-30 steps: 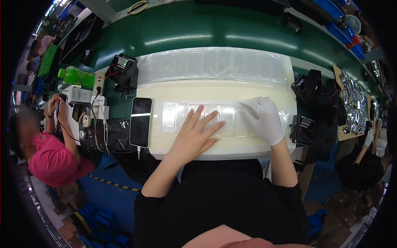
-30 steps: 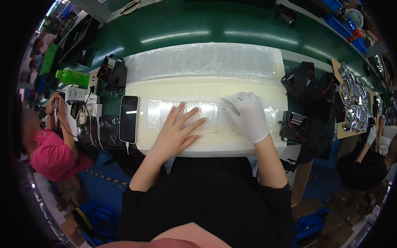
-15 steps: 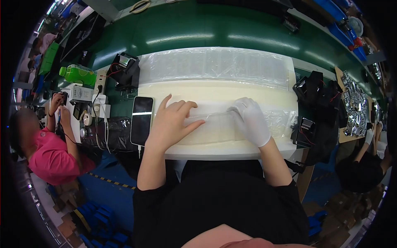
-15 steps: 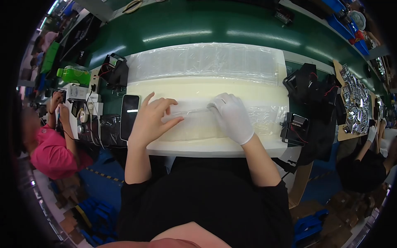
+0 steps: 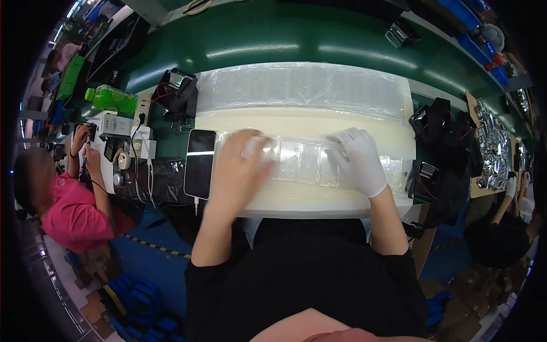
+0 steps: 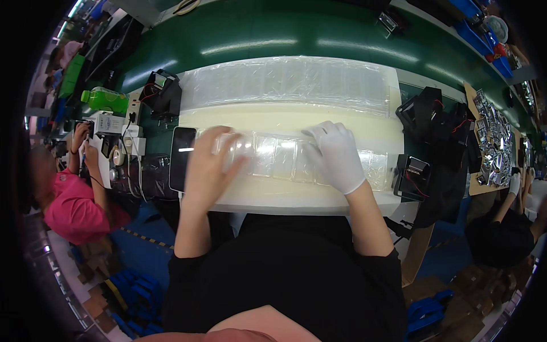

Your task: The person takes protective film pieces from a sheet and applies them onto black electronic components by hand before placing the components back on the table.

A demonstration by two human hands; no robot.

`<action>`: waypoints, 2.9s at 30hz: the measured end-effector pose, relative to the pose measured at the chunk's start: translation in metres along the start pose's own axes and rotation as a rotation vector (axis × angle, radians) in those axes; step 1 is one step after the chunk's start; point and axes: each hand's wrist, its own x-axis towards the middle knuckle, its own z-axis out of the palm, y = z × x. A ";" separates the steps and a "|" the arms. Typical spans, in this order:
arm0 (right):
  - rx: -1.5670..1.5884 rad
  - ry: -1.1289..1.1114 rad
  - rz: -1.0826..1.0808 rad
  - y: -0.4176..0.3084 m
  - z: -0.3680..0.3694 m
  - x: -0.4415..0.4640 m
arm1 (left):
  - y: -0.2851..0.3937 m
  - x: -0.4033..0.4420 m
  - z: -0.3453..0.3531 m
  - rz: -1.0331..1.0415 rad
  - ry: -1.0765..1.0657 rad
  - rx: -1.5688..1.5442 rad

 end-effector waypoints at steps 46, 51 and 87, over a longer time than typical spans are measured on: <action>0.088 -0.312 -0.190 -0.038 0.031 0.029 | 0.032 -0.048 0.047 -0.140 -0.158 -0.098; 0.093 -0.089 -0.205 -0.051 0.035 0.041 | 0.028 -0.057 0.040 -0.265 0.052 -0.251; 0.202 -0.150 -0.365 -0.087 0.085 0.060 | 0.021 -0.080 0.030 -0.406 0.045 -0.065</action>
